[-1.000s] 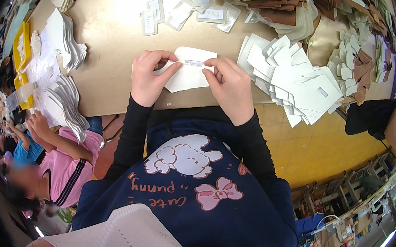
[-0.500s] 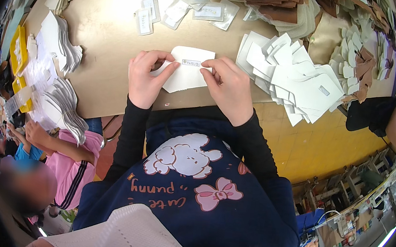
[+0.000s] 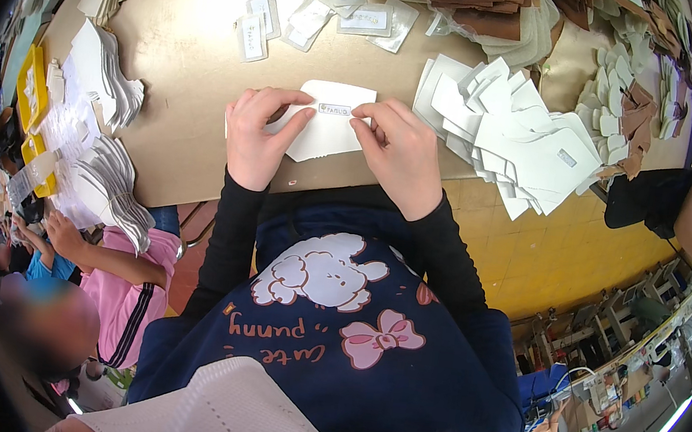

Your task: The person repeatedly picks small white paper pieces, folds them, and places them into larger white paper cutouts with rectangular slots. The person stacks the completed units on the table. Other workers are visible in the background performing similar tasks.

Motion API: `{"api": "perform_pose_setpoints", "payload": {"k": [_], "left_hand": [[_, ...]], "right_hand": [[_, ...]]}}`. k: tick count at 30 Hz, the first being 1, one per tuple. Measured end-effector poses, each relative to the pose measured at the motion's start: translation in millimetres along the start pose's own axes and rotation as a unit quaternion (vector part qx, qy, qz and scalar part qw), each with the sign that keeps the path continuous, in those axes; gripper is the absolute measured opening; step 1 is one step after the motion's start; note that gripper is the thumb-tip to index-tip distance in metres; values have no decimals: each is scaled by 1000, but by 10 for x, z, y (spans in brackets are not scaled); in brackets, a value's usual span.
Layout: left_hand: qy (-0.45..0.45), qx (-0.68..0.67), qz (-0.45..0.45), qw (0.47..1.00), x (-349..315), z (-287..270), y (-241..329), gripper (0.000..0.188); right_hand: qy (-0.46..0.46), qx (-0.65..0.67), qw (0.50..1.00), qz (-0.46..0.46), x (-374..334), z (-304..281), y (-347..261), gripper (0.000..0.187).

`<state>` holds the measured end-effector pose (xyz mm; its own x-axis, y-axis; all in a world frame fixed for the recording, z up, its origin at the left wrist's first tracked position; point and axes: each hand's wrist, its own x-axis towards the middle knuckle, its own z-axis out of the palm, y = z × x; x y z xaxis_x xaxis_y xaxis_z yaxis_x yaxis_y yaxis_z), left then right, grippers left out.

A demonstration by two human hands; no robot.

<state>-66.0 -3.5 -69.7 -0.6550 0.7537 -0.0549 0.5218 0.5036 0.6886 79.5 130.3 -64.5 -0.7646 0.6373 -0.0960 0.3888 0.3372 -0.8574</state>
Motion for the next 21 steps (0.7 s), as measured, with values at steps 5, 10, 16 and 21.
{"api": "perform_pose_setpoints", "payload": {"k": [5,10,16,21], "left_hand": [[0,34,8,999,-13,15,19,8],[13,41,13,999,-33,37,39,9],[7,33,15,999,-31,28,19,9],[9,23,23,999,-23,25,-1,8]], "right_hand": [[6,-1,1000,11,-9,18,-29,24],[10,-11,1000,7,-13,40,-39,25],[11,-12,1000,2,-10,31,-28,25],[12,-1,1000,7,-13,32,-25,25]]}}
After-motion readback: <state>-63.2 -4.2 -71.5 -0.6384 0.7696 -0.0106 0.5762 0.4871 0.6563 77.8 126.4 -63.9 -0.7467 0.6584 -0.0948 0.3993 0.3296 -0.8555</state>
